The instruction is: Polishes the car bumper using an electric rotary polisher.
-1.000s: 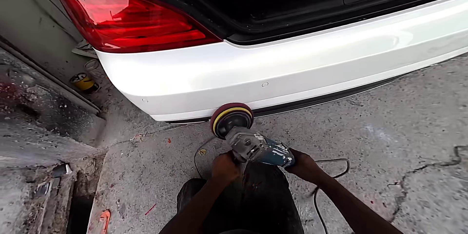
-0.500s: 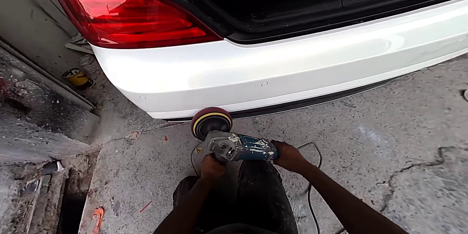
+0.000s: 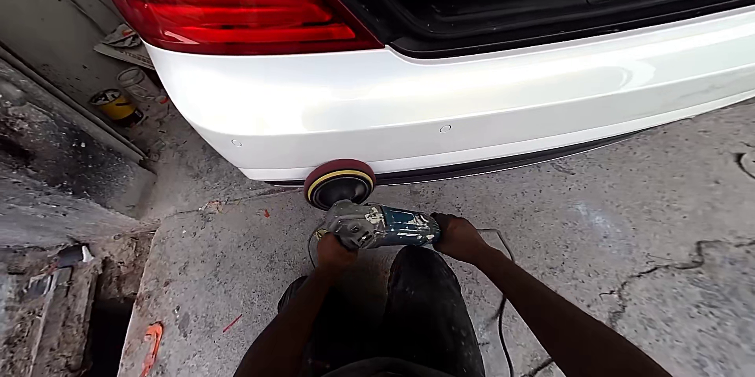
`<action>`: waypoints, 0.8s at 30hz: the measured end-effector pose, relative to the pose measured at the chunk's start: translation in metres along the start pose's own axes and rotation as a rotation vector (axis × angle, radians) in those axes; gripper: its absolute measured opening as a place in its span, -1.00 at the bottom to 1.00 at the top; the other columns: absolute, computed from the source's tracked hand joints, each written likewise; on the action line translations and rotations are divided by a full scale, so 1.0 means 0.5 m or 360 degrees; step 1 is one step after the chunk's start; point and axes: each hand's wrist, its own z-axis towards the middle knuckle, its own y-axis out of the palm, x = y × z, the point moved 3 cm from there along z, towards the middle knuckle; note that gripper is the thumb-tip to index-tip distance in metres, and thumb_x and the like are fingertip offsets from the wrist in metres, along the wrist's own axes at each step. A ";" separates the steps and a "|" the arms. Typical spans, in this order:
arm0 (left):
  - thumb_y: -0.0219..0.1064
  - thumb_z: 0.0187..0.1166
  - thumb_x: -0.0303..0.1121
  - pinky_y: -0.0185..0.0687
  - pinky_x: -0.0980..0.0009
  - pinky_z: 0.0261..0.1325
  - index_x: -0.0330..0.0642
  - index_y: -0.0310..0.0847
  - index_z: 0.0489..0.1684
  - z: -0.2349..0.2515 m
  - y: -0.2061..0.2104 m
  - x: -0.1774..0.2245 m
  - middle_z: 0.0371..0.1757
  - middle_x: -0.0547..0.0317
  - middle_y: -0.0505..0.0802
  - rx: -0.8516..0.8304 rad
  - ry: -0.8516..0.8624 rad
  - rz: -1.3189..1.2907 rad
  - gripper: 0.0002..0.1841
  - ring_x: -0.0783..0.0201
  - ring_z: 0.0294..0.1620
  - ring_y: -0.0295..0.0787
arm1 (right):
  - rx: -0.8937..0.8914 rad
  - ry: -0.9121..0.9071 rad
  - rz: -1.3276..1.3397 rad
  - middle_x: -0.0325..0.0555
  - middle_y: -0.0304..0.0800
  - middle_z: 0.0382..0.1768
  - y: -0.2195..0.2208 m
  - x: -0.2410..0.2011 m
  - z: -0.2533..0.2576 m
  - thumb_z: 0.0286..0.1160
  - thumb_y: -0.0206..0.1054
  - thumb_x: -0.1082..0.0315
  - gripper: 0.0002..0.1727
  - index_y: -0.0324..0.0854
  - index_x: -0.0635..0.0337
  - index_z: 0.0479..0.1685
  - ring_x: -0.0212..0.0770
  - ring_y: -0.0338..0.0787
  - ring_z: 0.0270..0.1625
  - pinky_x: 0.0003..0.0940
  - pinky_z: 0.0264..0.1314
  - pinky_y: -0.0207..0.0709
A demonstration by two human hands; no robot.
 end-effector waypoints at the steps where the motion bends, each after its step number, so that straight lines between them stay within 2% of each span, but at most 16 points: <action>1: 0.64 0.23 -0.19 0.70 -0.11 0.22 -0.30 0.73 0.06 0.006 -0.017 -0.034 -0.06 -0.13 0.89 0.0145 0.0045 -0.0129 -0.51 -0.04 0.05 0.86 | 0.0014 -0.0059 -0.0053 0.05 0.84 -0.03 -0.007 -0.035 0.017 0.06 0.64 0.18 -0.49 0.69 0.15 0.07 0.13 0.82 0.12 0.25 0.15 0.63; 3: 0.69 0.16 -0.33 0.70 0.00 0.26 -0.37 0.66 0.14 0.013 -0.055 -0.082 -0.03 -0.13 0.87 0.0369 0.0121 -0.0364 -0.45 0.07 0.06 0.84 | -0.0026 -0.0146 -0.0113 0.05 0.84 0.04 -0.034 -0.112 0.038 0.09 0.63 0.22 -0.47 0.68 0.15 0.14 0.15 0.79 0.18 0.26 0.17 0.61; 5: 0.68 0.17 -0.39 0.71 0.11 0.28 -0.37 0.58 0.23 0.012 -0.079 -0.117 0.01 -0.07 0.85 0.0515 0.0167 -0.0516 -0.40 0.18 0.07 0.82 | -0.0056 -0.0221 -0.0192 0.04 0.83 0.05 -0.060 -0.173 0.045 0.11 0.61 0.23 -0.48 0.66 0.13 0.14 0.14 0.79 0.17 0.22 0.12 0.61; 8: 0.69 0.13 -0.41 0.76 0.21 0.15 -0.31 0.63 0.13 0.005 -0.080 -0.121 -0.10 0.06 0.88 0.0572 0.0165 -0.0625 -0.46 0.31 -0.06 0.84 | -0.0015 -0.0300 -0.0221 0.03 0.81 0.09 -0.079 -0.188 0.041 0.13 0.61 0.25 -0.47 0.65 0.15 0.19 0.14 0.80 0.15 0.19 0.08 0.64; 11: 0.69 0.17 -0.30 0.74 0.07 0.21 -0.33 0.69 0.05 -0.017 -0.033 -0.078 -0.11 -0.04 0.89 0.0356 0.0037 -0.0476 -0.51 0.16 -0.02 0.87 | -0.0009 -0.0213 -0.0144 0.01 0.83 0.03 -0.062 -0.121 0.004 0.10 0.64 0.24 -0.47 0.68 0.13 0.16 0.11 0.83 0.08 0.22 0.05 0.65; 14: 0.62 0.28 -0.16 0.67 -0.12 0.27 -0.30 0.75 0.04 -0.028 0.015 0.012 -0.03 -0.16 0.89 -0.0056 -0.0092 -0.0148 -0.54 -0.06 0.09 0.85 | -0.0118 0.0001 -0.0016 0.07 0.86 -0.04 -0.044 -0.013 -0.064 0.14 0.67 0.19 -0.45 0.68 0.14 0.17 0.16 0.85 0.07 0.29 0.09 0.65; 18: 0.42 0.48 -0.03 0.68 -0.15 0.22 -0.17 0.80 0.00 -0.048 0.059 0.148 -0.02 -0.08 0.90 -0.0516 0.0005 0.0124 -0.61 -0.06 0.12 0.86 | -0.0253 0.0207 0.0273 0.13 0.85 0.06 -0.001 0.146 -0.145 0.08 0.68 0.20 -0.31 0.63 0.16 0.34 0.16 0.82 0.21 0.31 0.33 0.58; 21: 0.36 0.53 -0.06 0.67 -0.17 0.13 -0.14 0.80 -0.07 -0.045 0.080 0.207 -0.07 -0.05 0.90 -0.0646 0.0125 0.0197 -0.66 -0.05 0.08 0.85 | -0.0233 0.0273 0.0519 0.15 0.83 0.14 0.020 0.212 -0.176 -0.02 0.73 0.29 -0.20 0.59 0.21 0.42 0.11 0.80 0.28 0.22 0.44 0.56; 24: 0.37 0.52 -0.06 0.68 -0.18 0.10 -0.13 0.80 -0.10 -0.043 0.077 0.204 -0.11 -0.03 0.90 -0.0661 0.0122 0.0190 -0.68 -0.04 0.04 0.85 | -0.0244 0.0258 0.0504 0.16 0.83 0.15 0.009 0.194 -0.179 0.00 0.74 0.30 -0.22 0.59 0.24 0.40 0.11 0.79 0.29 0.20 0.46 0.54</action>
